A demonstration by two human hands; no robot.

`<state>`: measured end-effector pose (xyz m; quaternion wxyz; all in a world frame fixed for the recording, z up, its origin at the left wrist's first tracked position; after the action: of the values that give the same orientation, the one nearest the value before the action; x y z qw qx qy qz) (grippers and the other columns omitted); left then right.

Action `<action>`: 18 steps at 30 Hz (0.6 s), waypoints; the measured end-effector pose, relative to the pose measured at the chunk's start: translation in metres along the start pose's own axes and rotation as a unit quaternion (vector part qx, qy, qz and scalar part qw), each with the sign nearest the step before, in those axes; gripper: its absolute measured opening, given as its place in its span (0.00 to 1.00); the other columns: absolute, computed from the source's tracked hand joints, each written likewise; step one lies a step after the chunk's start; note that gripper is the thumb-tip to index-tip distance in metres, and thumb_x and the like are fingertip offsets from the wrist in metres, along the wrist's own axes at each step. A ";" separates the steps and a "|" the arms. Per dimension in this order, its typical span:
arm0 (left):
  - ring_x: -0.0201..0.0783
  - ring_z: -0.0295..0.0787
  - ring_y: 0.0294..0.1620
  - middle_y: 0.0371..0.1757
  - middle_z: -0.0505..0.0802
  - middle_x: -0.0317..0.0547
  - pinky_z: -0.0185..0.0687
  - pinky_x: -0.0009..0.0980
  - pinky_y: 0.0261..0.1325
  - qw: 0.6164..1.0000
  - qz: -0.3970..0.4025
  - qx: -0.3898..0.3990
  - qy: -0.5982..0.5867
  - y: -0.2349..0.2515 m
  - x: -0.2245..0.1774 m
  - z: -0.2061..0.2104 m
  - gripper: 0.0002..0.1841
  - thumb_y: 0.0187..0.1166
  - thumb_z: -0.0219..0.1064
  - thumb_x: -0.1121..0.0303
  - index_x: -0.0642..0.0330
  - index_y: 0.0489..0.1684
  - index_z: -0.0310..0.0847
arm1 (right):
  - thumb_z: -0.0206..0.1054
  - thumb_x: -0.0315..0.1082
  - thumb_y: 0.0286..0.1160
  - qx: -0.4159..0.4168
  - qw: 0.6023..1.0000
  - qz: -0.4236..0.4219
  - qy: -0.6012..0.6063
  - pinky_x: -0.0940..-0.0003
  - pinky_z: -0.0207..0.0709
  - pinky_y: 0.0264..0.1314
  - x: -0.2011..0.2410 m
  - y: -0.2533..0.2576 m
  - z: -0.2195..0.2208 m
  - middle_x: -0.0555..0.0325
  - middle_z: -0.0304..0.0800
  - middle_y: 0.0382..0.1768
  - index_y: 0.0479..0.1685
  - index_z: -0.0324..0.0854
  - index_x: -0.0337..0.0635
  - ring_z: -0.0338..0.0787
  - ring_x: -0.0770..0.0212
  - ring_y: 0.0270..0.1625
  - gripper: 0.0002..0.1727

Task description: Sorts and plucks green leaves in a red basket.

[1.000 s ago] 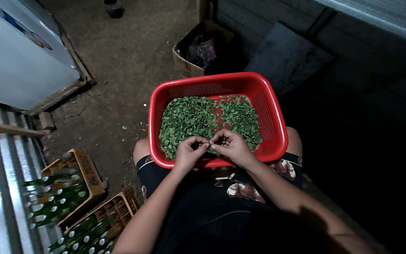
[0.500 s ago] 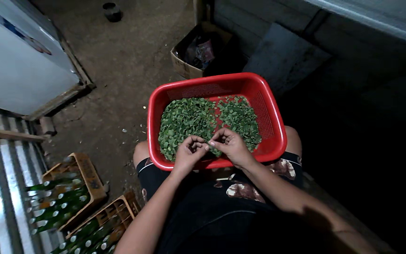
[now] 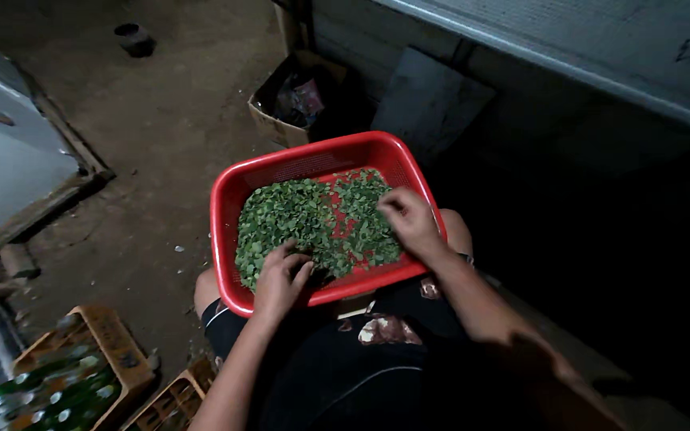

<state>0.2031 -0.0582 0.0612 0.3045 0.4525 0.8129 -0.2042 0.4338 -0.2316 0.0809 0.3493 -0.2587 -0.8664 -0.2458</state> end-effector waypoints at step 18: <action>0.55 0.94 0.56 0.55 0.96 0.50 0.85 0.59 0.59 0.952 0.077 0.245 0.169 -0.020 -0.011 0.008 0.18 0.80 0.69 0.66 0.46 0.67 0.88 | 0.68 0.23 0.75 0.200 0.915 -0.064 -0.345 0.33 0.71 0.67 -0.049 0.042 -0.005 0.43 0.91 0.51 0.45 0.92 0.38 0.85 0.37 0.62 0.08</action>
<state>0.1929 -0.0801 0.0639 0.0577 0.6019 0.7404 -0.2937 0.4928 -0.2166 0.0590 0.0568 -0.1964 -0.9788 0.0151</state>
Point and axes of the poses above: each hand's wrist, its own y-axis towards the middle knuckle, its own z-axis out of the palm, x = y × z, the point moved 1 cm from there along y, towards the middle knuckle
